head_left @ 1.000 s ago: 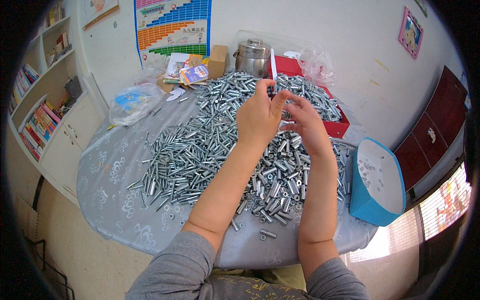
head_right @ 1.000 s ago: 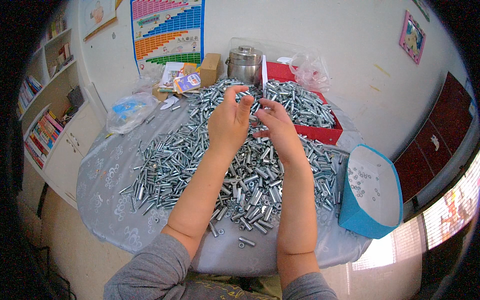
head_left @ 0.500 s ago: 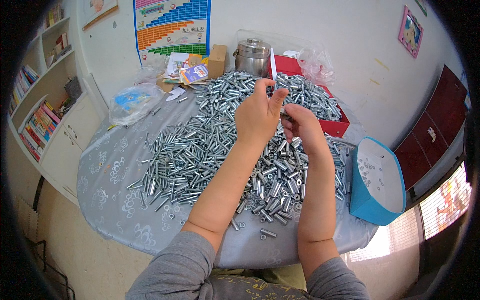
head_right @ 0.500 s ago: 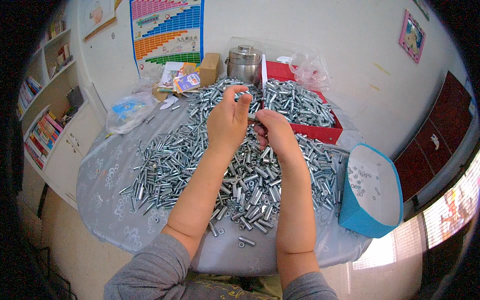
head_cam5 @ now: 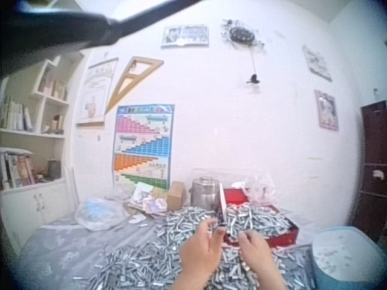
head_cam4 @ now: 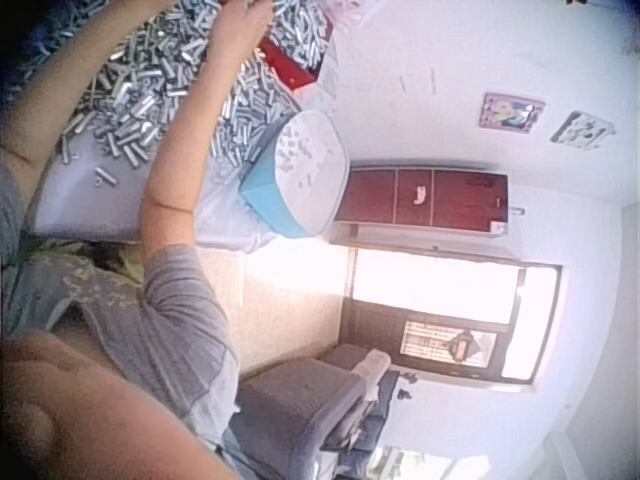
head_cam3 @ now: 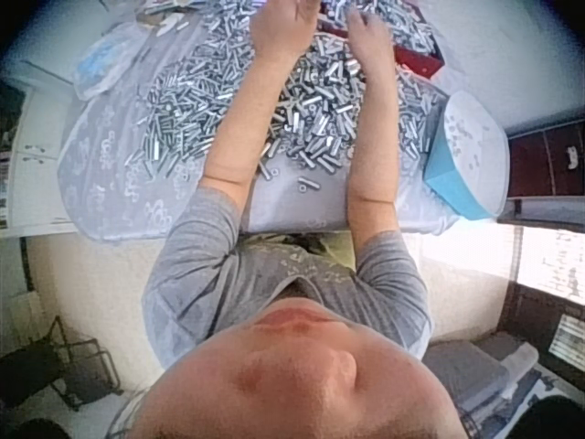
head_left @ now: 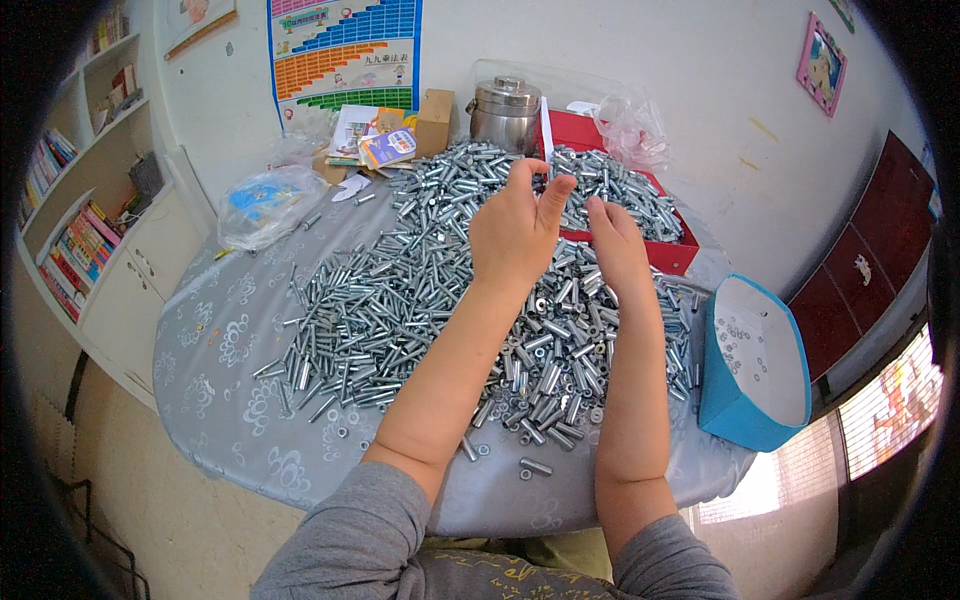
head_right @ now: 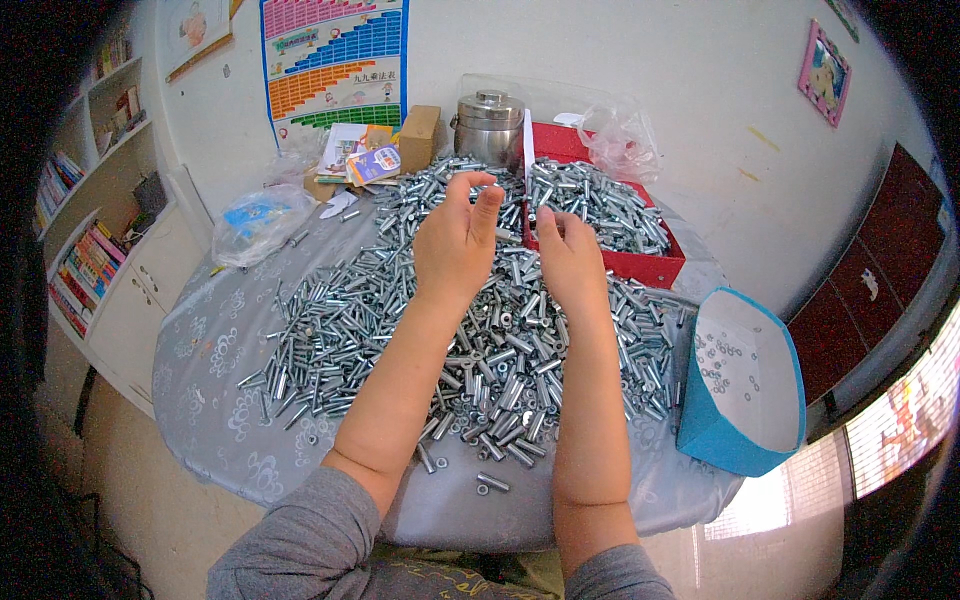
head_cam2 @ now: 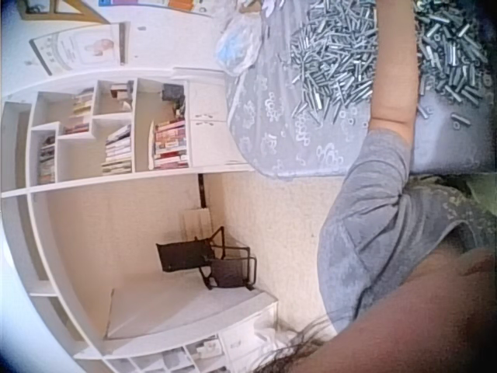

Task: The person sits at a table covered with a large pile of metal fasteners. They repeatedly pick up a cylindrical metal piece and a small washer, insert the washer into the piece, and place the assembled unit into a red box. The process is continuous and repetitive throughout the clip.

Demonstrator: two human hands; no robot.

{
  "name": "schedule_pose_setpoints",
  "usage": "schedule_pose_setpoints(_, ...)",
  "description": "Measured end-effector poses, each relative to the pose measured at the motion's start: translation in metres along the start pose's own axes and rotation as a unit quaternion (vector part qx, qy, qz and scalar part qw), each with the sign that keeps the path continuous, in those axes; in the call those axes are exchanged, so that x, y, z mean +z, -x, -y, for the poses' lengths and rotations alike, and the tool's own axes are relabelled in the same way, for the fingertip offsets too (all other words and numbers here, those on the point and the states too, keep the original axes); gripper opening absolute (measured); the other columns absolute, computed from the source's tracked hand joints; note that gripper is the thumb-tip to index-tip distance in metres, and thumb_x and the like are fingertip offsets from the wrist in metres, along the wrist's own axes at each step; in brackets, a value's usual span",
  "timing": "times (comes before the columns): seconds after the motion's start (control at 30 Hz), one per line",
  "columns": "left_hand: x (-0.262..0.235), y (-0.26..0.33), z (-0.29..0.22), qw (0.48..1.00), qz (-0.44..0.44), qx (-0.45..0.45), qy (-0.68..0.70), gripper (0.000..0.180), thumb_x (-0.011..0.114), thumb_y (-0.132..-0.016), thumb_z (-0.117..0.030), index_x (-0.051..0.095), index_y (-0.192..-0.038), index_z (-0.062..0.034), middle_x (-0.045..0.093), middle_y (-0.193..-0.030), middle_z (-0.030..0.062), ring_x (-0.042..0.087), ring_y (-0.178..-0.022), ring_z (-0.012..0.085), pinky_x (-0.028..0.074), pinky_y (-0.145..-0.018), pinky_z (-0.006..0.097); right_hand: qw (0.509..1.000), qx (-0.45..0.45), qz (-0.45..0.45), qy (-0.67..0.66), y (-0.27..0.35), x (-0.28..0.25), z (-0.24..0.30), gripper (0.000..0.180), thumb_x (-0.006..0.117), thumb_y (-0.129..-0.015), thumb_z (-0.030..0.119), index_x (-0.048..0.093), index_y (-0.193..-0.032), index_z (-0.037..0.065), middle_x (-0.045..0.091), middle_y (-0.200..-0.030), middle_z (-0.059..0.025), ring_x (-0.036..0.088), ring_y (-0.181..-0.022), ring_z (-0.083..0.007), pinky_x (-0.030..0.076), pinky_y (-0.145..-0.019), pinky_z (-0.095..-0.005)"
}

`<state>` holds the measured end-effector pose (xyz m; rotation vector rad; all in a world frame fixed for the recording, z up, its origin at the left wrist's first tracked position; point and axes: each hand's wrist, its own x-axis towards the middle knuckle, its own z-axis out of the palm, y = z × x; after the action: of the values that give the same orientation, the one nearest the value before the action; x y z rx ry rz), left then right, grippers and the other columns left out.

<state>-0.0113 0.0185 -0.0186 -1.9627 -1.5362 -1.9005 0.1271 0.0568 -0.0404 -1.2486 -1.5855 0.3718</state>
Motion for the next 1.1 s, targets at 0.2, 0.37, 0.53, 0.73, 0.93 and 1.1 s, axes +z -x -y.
schedule_pose_setpoints(0.2, 0.001, 0.001, 0.001, 1.000, 0.009, -0.006, 0.001, 0.062, 0.032, -0.087, -0.062, 0.053, -0.102, -0.0058, 0.061, -0.060, 0.0122, 0.062, -0.060, 0.0316, 0.045, -0.051, 0.040, 0.957, -0.021, 0.189, -0.219, 0.015, -0.001, 0.037, 0.036, 0.045, -0.093, 0.027, 0.061, -0.088, -0.005, 0.060, -0.074, -0.0050, 0.052, -0.067, -0.0105, 0.043, -0.062, -0.0248)
schedule_pose_setpoints(0.37, 0.003, 0.001, 0.004, 1.000, 0.009, -0.005, -0.019, 0.060, 0.031, -0.087, -0.061, 0.054, -0.104, -0.0082, 0.062, -0.063, 0.0116, 0.061, -0.061, 0.0316, 0.044, -0.052, 0.040, 0.959, -0.037, 0.216, -0.182, 0.016, 0.001, 0.031, 0.030, 0.047, -0.091, 0.022, 0.060, -0.083, -0.004, 0.056, -0.066, -0.0023, 0.049, -0.059, -0.0092, 0.040, -0.055, -0.0248)
schedule_pose_setpoints(0.53, 0.006, 0.003, 0.005, 0.997, 0.031, -0.020, -0.063, 0.062, 0.031, -0.086, -0.063, 0.053, -0.104, -0.0083, 0.061, -0.062, 0.0122, 0.061, -0.060, 0.0314, 0.045, -0.052, 0.041, 0.961, -0.028, 0.223, -0.162, 0.012, 0.000, 0.025, 0.030, 0.048, -0.091, 0.022, 0.059, -0.078, -0.003, 0.055, -0.065, -0.0015, 0.047, -0.058, -0.0087, 0.038, -0.052, -0.0250)
schedule_pose_setpoints(0.73, 0.010, 0.003, 0.010, 0.996, 0.050, -0.024, -0.072, 0.061, 0.030, -0.086, -0.063, 0.054, -0.100, -0.0091, 0.062, -0.063, 0.0116, 0.062, -0.063, 0.0319, 0.045, -0.053, 0.042, 0.963, -0.001, 0.235, -0.132, 0.010, -0.002, 0.017, 0.031, 0.048, -0.090, 0.023, 0.059, -0.077, -0.003, 0.055, -0.063, -0.0016, 0.047, -0.057, -0.0088, 0.038, -0.053, -0.0253)
schedule_pose_setpoints(0.93, 0.006, 0.000, 0.011, 0.990, 0.081, -0.059, -0.095, 0.059, 0.032, -0.086, -0.062, 0.056, -0.097, -0.0101, 0.063, -0.068, 0.0122, 0.062, -0.068, 0.0337, 0.045, -0.058, 0.044, 0.980, 0.039, 0.194, -0.012, 0.010, -0.012, 0.021, 0.034, 0.051, -0.088, 0.029, 0.064, -0.080, -0.001, 0.059, -0.065, -0.0090, 0.054, -0.060, -0.0185, 0.042, -0.057, -0.0309)
schedule_pose_setpoints(1.1, -0.015, -0.015, 0.029, 0.987, -0.034, -0.072, -0.140, 0.060, 0.036, -0.085, -0.062, 0.055, -0.094, -0.0063, 0.062, -0.065, 0.0130, 0.062, -0.064, 0.0330, 0.046, -0.057, 0.043, 0.987, 0.069, 0.061, 0.132, -0.002, -0.048, -0.010, 0.037, 0.052, -0.086, 0.035, 0.066, -0.082, 0.001, 0.061, -0.073, -0.0179, 0.059, -0.067, -0.0307, 0.044, -0.064, -0.0384)
